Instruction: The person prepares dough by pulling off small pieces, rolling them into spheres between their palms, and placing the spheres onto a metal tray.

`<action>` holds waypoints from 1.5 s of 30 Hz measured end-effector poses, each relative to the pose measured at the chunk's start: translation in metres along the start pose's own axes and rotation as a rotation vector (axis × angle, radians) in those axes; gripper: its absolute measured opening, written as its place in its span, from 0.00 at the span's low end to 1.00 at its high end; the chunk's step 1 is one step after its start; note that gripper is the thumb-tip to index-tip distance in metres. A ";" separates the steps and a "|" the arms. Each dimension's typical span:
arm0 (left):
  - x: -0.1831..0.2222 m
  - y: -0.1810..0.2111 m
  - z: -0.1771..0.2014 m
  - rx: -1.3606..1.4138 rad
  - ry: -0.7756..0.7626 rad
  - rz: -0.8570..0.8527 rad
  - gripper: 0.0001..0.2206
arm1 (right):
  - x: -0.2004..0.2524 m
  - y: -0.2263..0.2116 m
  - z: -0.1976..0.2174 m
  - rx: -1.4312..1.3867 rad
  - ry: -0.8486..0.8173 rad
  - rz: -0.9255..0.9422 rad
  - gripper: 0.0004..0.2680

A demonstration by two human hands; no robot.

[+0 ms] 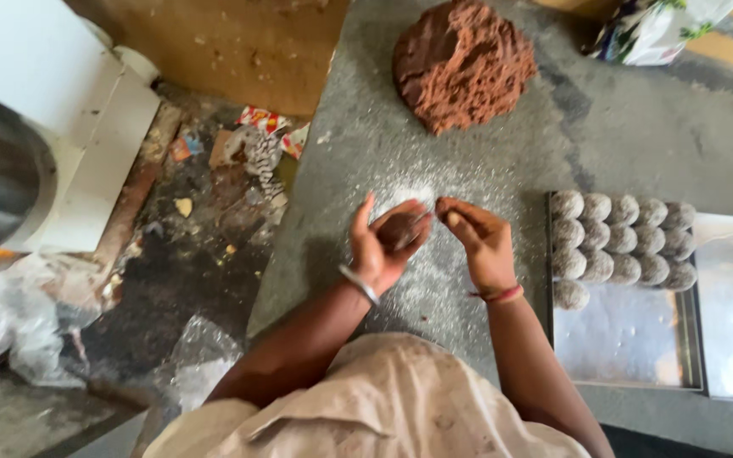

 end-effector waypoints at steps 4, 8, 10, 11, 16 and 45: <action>0.025 -0.008 -0.037 0.068 -0.249 -0.011 0.34 | 0.060 -0.042 -0.029 0.637 0.082 0.445 0.11; 0.038 -0.027 -0.066 0.056 -0.251 -0.067 0.29 | 0.096 -0.050 -0.050 0.904 0.319 0.734 0.13; 0.042 -0.037 -0.073 -0.084 -0.226 -0.235 0.14 | 0.104 -0.052 -0.048 0.909 0.318 0.724 0.13; 0.042 -0.041 -0.074 -0.082 -0.234 -0.244 0.14 | 0.106 -0.053 -0.046 0.916 0.313 0.695 0.14; 0.041 -0.042 -0.068 0.092 -0.311 -0.223 0.12 | 0.114 -0.061 -0.047 0.901 0.245 0.769 0.13; 0.091 -0.027 -0.047 0.100 -0.370 -0.148 0.14 | 0.147 -0.066 -0.032 0.811 -0.056 0.709 0.12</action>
Point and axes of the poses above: each hand's wrist, its own x-axis away from the middle knuckle, its own z-axis out of the back of the hand, y = z × x, the point moved 2 cm from there along -x, towards the middle knuckle, and after that the axes turned 15 degrees about -z, right-handed, at the moved point
